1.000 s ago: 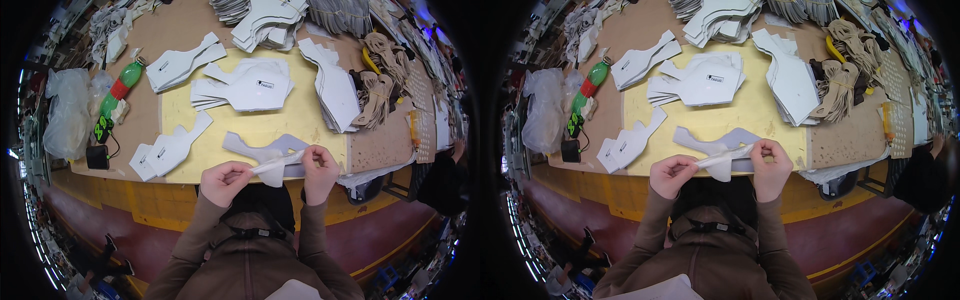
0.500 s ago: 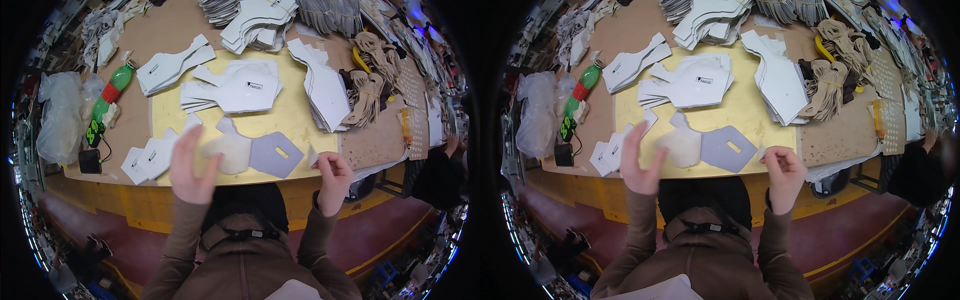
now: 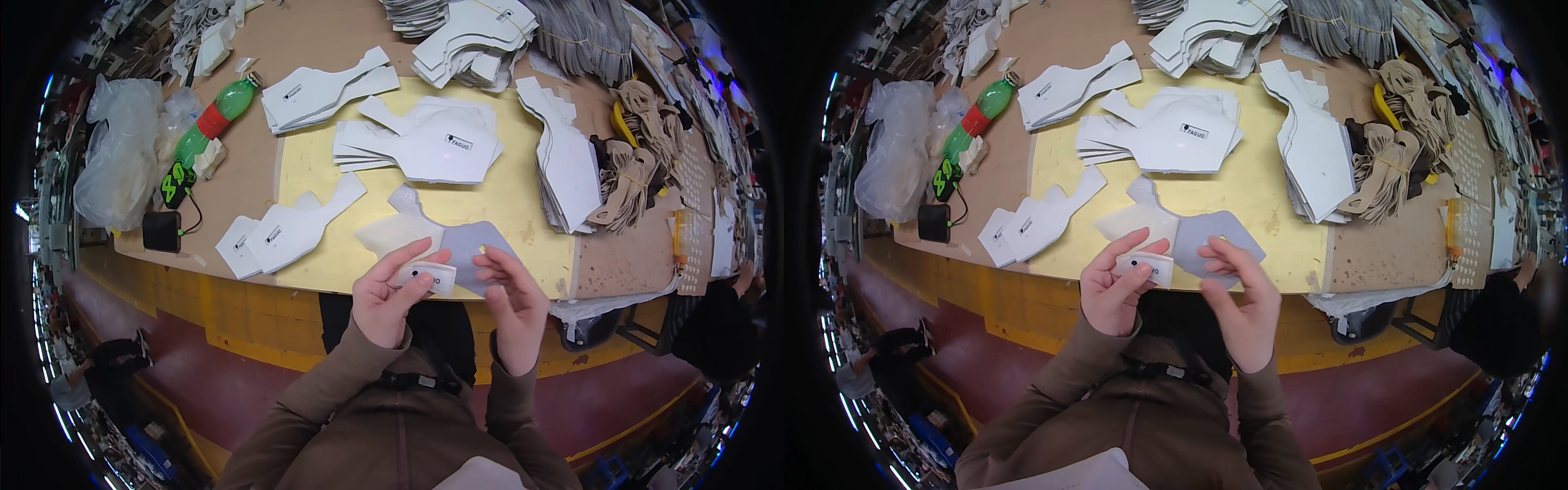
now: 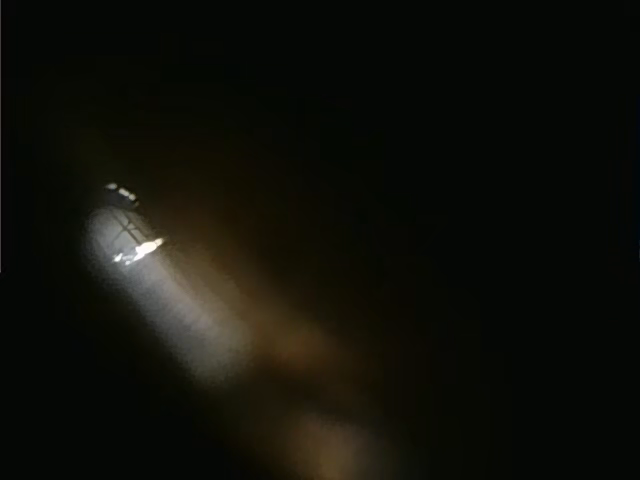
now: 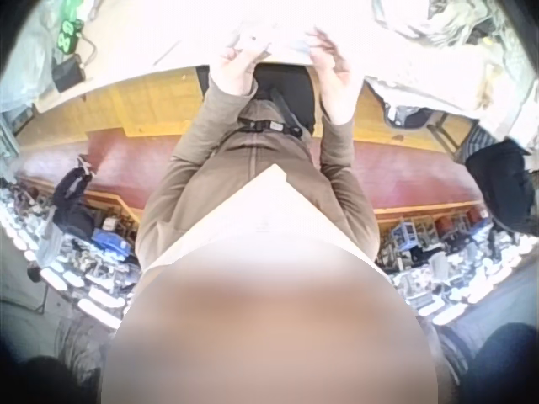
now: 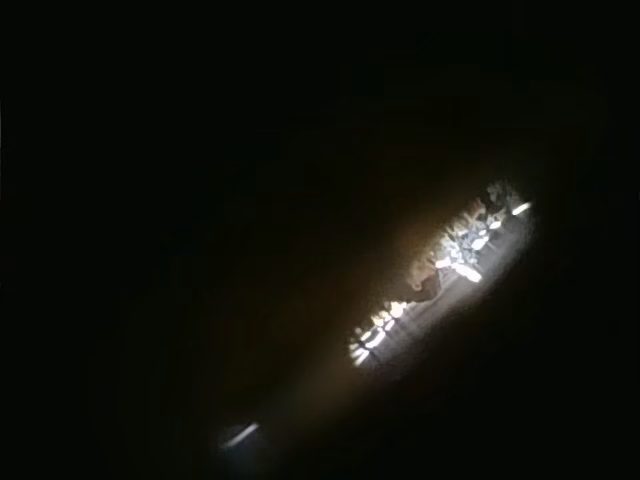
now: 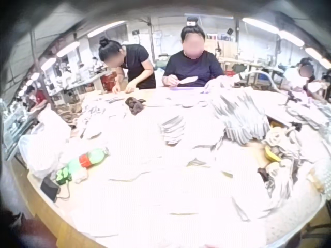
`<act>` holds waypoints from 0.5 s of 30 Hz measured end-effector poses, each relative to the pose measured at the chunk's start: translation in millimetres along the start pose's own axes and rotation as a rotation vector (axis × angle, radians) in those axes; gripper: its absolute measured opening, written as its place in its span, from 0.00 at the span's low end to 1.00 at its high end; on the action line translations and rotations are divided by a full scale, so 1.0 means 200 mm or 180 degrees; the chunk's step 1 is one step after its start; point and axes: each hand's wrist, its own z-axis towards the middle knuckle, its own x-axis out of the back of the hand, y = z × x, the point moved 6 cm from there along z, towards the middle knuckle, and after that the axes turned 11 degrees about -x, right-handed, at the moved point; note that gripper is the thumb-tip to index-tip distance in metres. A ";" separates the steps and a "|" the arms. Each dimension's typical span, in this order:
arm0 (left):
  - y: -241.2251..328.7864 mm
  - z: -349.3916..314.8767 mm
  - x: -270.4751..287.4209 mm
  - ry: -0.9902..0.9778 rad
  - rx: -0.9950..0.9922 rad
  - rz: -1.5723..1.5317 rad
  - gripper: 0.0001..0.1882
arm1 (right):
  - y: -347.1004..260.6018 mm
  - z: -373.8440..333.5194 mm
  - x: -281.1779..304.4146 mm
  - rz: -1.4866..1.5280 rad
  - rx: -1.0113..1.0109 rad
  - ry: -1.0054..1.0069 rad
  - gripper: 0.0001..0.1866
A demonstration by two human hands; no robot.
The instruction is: The person repeatedly picks up white paper cutouts, peels off a small sticker from each one, and places the sticker on the table. The person handles the items one at a time throughout the clip.
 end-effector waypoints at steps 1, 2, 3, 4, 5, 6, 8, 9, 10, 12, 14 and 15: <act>-0.01 0.00 -0.01 -0.0031 0.0063 -0.0040 0.24 | 0.02 0.00 -0.04 -0.0012 -0.0090 -0.0196 0.11; -0.02 0.00 -0.02 -0.0146 0.0094 -0.0183 0.23 | 0.04 0.00 -0.07 -0.0047 -0.0179 -0.0395 0.11; -0.03 -0.01 -0.02 -0.0105 0.0244 -0.0211 0.23 | 0.05 0.00 -0.08 -0.0160 -0.0256 -0.0438 0.11; -0.04 -0.01 -0.02 -0.0133 0.0352 -0.0337 0.23 | 0.06 0.00 -0.09 -0.0295 -0.0334 -0.0501 0.11; -0.04 -0.01 -0.02 -0.0161 0.0436 -0.0439 0.23 | 0.07 0.00 -0.10 -0.0415 -0.0401 -0.0570 0.11; -0.03 -0.01 -0.01 -0.0163 0.0443 -0.0312 0.24 | 0.07 0.00 -0.10 -0.0396 -0.0465 -0.0522 0.10; -0.01 0.00 0.00 -0.0237 0.0399 -0.0065 0.25 | 0.08 0.01 -0.08 -0.0417 -0.0502 -0.0397 0.09; -0.01 0.00 0.01 -0.0193 0.0435 0.0012 0.26 | 0.08 0.01 -0.08 -0.0407 -0.0467 -0.0353 0.08; -0.01 0.00 0.01 -0.0205 0.0447 0.0038 0.26 | 0.08 0.01 -0.08 -0.0409 -0.0449 -0.0397 0.08; -0.01 0.00 0.01 -0.0188 0.0485 0.0024 0.26 | 0.08 0.02 -0.09 -0.0382 -0.0326 -0.0519 0.07; -0.03 -0.01 0.01 -0.0181 0.0506 -0.0089 0.25 | 0.12 0.02 -0.10 -0.0257 -0.0598 -0.0650 0.06; -0.04 -0.01 0.02 -0.0142 0.0533 0.0162 0.23 | 0.13 0.02 -0.10 -0.0192 -0.0728 -0.0714 0.06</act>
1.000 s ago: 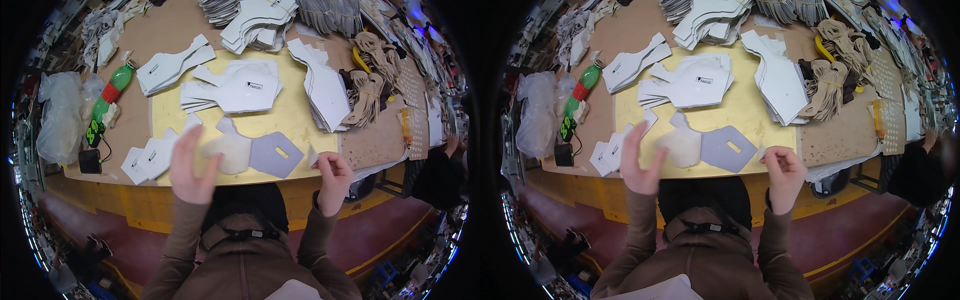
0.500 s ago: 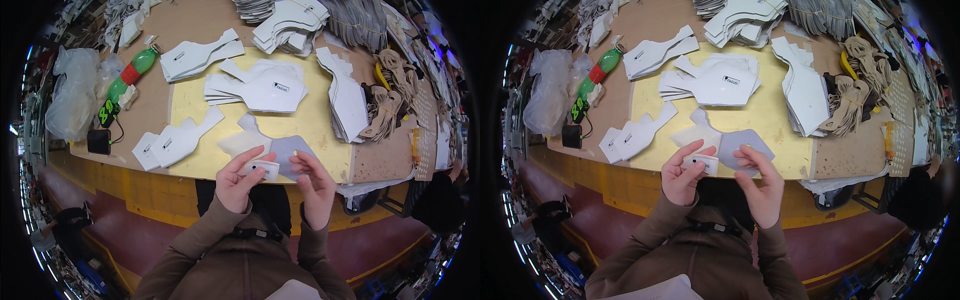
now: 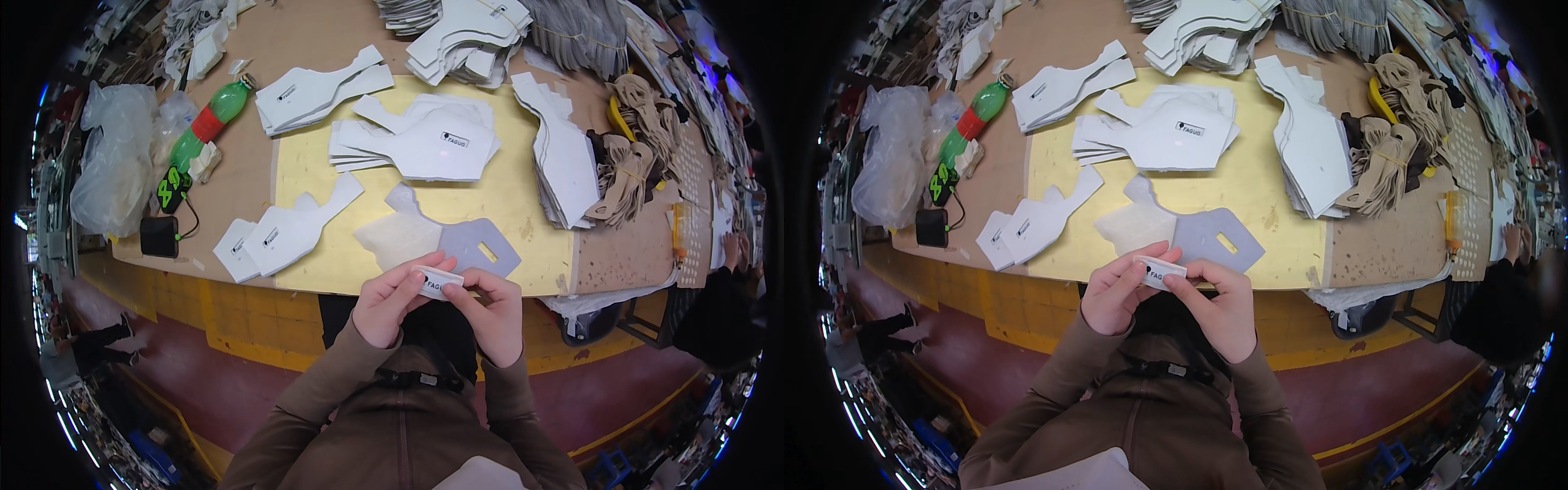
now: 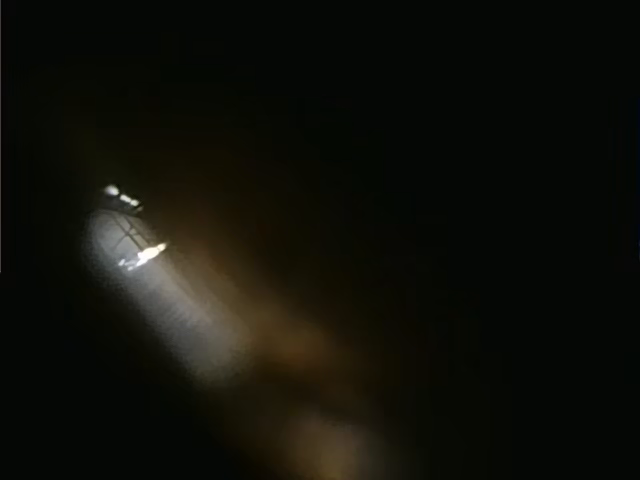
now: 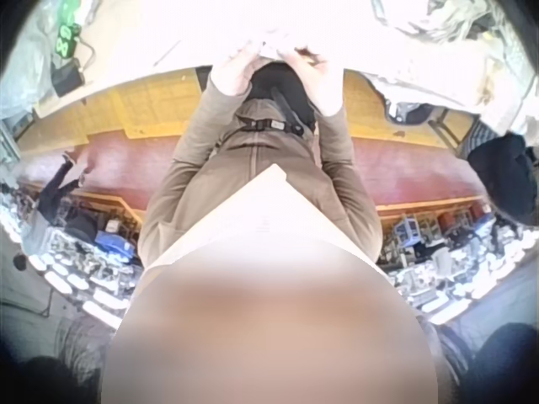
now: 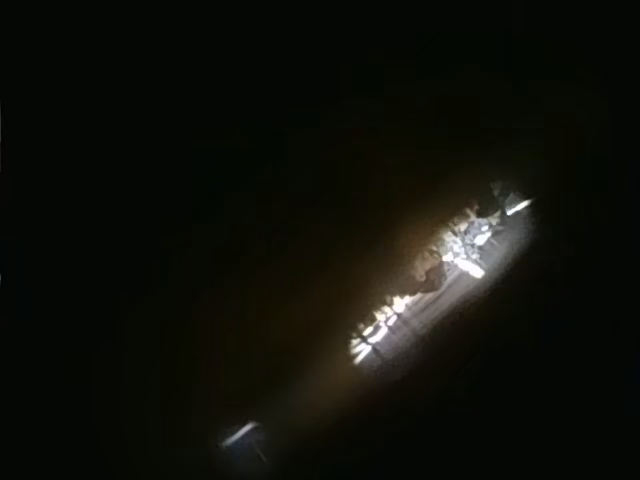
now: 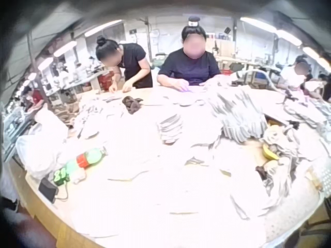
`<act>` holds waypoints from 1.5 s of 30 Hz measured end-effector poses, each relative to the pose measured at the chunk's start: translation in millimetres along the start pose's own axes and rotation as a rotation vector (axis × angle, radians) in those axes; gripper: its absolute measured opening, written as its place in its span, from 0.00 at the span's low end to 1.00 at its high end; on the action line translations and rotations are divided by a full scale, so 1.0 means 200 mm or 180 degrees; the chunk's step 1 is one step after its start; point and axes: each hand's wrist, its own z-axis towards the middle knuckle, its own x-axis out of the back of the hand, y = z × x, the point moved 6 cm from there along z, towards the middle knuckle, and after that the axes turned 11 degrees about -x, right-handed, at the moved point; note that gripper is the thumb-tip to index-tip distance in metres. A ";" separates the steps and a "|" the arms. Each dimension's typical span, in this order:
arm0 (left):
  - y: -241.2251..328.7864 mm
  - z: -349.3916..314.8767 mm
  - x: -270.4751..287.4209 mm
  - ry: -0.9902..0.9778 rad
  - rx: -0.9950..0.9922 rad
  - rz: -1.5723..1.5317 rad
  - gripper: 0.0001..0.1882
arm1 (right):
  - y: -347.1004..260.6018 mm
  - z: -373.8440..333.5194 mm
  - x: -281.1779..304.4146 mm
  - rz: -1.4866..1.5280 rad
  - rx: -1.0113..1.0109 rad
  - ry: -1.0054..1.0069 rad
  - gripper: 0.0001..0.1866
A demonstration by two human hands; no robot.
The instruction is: The person repeatedly picks up white paper cutouts, peels off a small sticker from each one, and places the sticker on the table. The person handles the items one at a time throughout the clip.
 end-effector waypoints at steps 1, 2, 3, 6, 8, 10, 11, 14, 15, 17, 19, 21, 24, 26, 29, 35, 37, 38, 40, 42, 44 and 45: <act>0.00 0.00 0.02 0.0011 -0.0007 0.0219 0.22 | 0.01 0.00 0.01 0.0061 -0.0030 0.0002 0.06; 0.00 -0.01 0.03 0.0026 -0.0012 0.0439 0.20 | 0.02 0.01 0.02 0.0122 -0.0064 0.0002 0.06; 0.01 0.00 0.05 0.0014 -0.0080 0.0655 0.17 | 0.02 0.01 0.02 0.0185 -0.0100 0.0001 0.06; 0.02 -0.01 0.10 0.0066 -0.0119 0.1016 0.11 | 0.03 0.01 0.04 0.0009 -0.0045 -0.0062 0.06; 0.01 -0.02 0.12 0.0227 0.0025 0.0856 0.09 | 0.04 0.01 0.05 -0.0202 0.0005 -0.0011 0.06; 0.00 -0.02 0.11 0.0230 0.0033 0.0851 0.09 | 0.04 0.01 0.08 -0.0380 0.0121 0.0094 0.05; 0.01 -0.02 0.11 0.0224 0.0007 0.0845 0.09 | 0.03 0.02 0.10 -0.0469 0.0209 0.0180 0.05; 0.08 0.00 0.18 0.0517 -0.0462 0.0716 0.09 | -0.06 0.03 0.23 -0.1647 0.1051 0.1321 0.11; 0.11 0.01 0.23 0.0658 -0.0475 0.0876 0.10 | -0.10 0.01 0.26 -0.2175 0.1431 0.1887 0.15; 0.14 0.03 0.31 0.0790 -0.0624 0.0915 0.09 | -0.09 0.04 0.26 -0.2549 0.1356 0.1828 0.22; 0.17 0.05 0.36 0.0781 -0.0893 0.0968 0.09 | -0.06 0.05 0.25 -0.2828 0.1191 0.1741 0.27; 0.19 0.06 0.39 0.0632 -0.1201 0.1083 0.09 | -0.02 0.04 0.24 -0.3018 0.0886 0.1572 0.29; 0.17 0.06 0.40 0.0594 -0.1167 0.0662 0.09 | 0.00 0.03 0.27 -0.2727 0.0758 0.1372 0.23; 0.16 0.07 0.38 0.0570 -0.1117 0.0673 0.09 | 0.03 0.04 0.30 -0.2841 0.0155 0.1144 0.19; 0.14 0.07 0.32 0.0483 -0.0971 0.0757 0.11 | -0.02 -0.01 0.36 -0.2458 0.0142 0.0779 0.12; 0.03 0.09 0.20 0.0606 -0.0804 0.1617 0.05 | -0.19 -0.32 0.56 -0.0952 0.1795 0.0928 0.16; 0.04 0.09 0.17 0.0610 -0.1014 0.2510 0.05 | -0.18 -0.40 0.62 -0.0014 0.2503 0.0678 0.17; 0.05 0.09 0.16 0.0607 -0.1118 0.2958 0.05 | -0.17 -0.43 0.66 0.0538 0.2744 0.0585 0.18; 0.09 0.08 0.12 0.0423 -0.1670 0.3702 0.06 | -0.15 -0.46 0.72 0.1563 0.3323 0.0238 0.19; 0.11 0.07 0.10 0.0283 -0.1872 0.4252 0.07 | -0.16 -0.45 0.72 0.1832 0.3479 -0.0136 0.20; 0.10 0.05 0.11 0.0180 -0.1701 0.4597 0.08 | -0.20 -0.43 0.68 0.1357 0.3379 -0.0238 0.17; 0.11 0.03 0.11 0.0164 -0.1739 0.4655 0.10 | -0.21 -0.42 0.65 0.1082 0.3294 -0.0282 0.15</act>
